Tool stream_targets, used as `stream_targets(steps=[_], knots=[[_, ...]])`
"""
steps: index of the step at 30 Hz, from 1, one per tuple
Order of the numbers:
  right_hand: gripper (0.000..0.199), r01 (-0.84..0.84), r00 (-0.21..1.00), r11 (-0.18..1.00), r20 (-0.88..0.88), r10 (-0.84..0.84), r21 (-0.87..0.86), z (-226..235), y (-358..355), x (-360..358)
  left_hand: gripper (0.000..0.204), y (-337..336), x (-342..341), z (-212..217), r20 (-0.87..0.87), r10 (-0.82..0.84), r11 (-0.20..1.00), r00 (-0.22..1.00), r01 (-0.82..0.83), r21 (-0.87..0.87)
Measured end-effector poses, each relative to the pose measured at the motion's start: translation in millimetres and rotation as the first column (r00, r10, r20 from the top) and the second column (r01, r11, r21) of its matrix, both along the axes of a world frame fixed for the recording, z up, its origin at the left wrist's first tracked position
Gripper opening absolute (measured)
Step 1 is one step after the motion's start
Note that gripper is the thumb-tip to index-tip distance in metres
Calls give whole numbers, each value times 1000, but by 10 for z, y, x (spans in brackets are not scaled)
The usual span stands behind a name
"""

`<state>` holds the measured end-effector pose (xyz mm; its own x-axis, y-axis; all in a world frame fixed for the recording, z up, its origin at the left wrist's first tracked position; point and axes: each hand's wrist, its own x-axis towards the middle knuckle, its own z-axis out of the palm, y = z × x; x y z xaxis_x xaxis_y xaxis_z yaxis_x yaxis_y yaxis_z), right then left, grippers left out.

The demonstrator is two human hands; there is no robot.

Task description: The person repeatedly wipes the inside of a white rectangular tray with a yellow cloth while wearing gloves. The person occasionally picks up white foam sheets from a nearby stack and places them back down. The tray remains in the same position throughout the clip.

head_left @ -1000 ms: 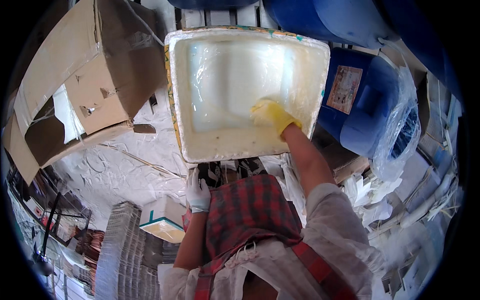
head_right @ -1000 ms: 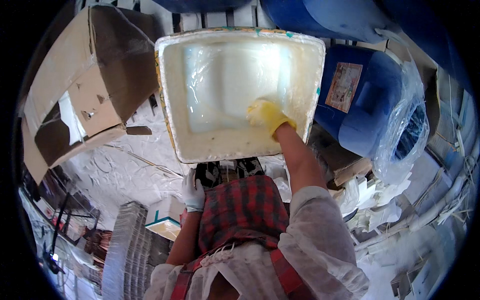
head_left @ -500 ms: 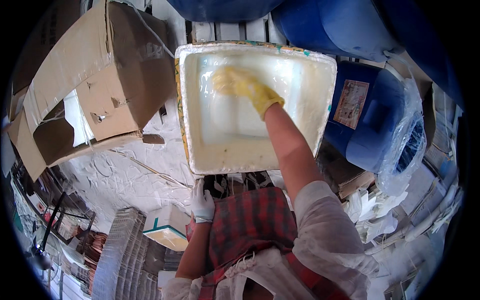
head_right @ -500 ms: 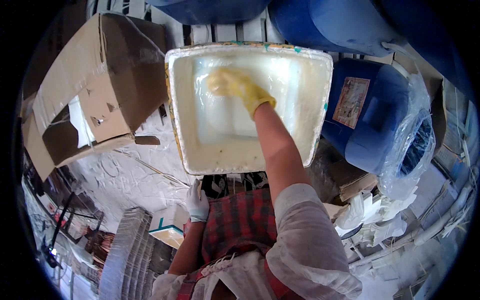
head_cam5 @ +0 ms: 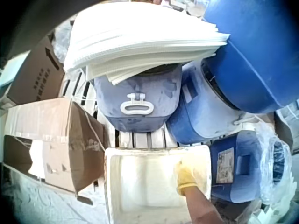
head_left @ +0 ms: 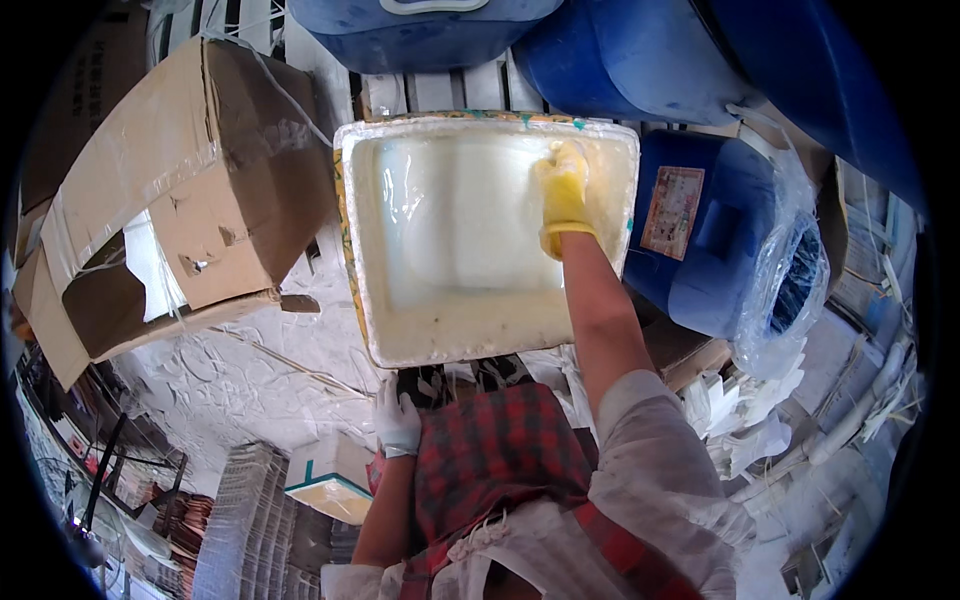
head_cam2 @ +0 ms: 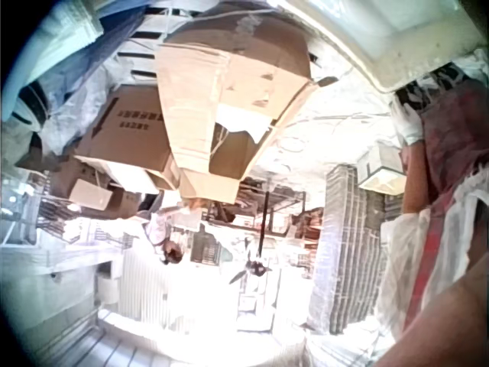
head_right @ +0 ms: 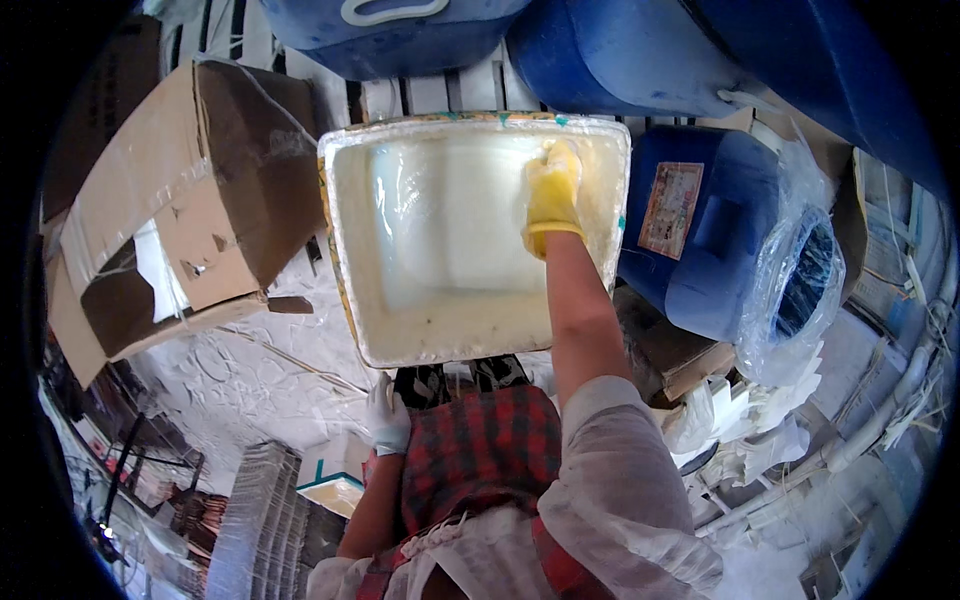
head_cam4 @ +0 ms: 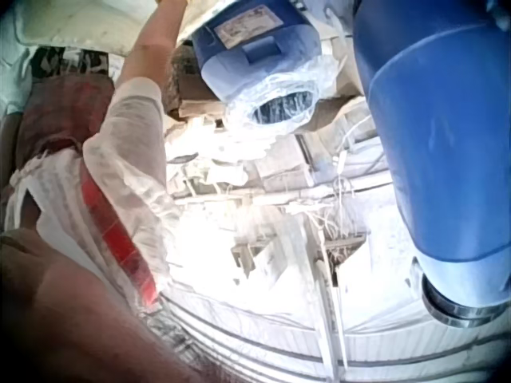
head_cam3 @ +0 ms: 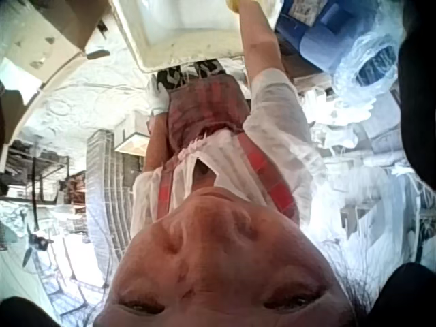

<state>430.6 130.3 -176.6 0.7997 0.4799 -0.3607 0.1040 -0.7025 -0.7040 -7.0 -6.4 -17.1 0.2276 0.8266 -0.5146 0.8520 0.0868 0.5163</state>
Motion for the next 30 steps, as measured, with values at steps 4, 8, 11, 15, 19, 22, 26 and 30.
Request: stream_targets(steps=[4, 8, 11, 15, 19, 22, 26, 30], knots=[[13, 213, 952, 976, -235, -196, 50, 500, 207, -179, 40, 10, -21, 32, 12, 17, 1000, 1000, -17, 3], [20, -447, 891, 889, 44, 453, -95, -320, -139, 201, 40, -18, -68, -23, 11, -16, 1000, 1000, 16, 21], [23, -50, 964, 985, -266, 5, -163, 15, 104, 30, 40, -22, -58, -27, 9, -6, 1000, 1000, 6, 13], [20, -455, 705, 871, 523, 480, -187, 14, -85, -274, 39, 29, -37, -15, 18, 6, 1000, 1000, -6, -8], [14, -616, 705, 768, 315, 636, -173, 325, -385, -677, 40, -13, -46, -36, 16, 6, 1000, 1000, -6, 0], [14, -701, 666, 701, 231, 710, -134, 524, -417, -816, 40, 5, -4, -36, 17, 18, 999, 1000, -17, -30], [30, -684, 700, 725, -207, 683, 80, 387, -125, -508, 40, 39, 28, -33, 18, 7, 1000, 1000, -7, 9], [59, -579, 691, 809, -589, 418, -105, 750, 379, -349, 38, 26, -23, -28, 28, 47, 999, 999, -47, 5]])
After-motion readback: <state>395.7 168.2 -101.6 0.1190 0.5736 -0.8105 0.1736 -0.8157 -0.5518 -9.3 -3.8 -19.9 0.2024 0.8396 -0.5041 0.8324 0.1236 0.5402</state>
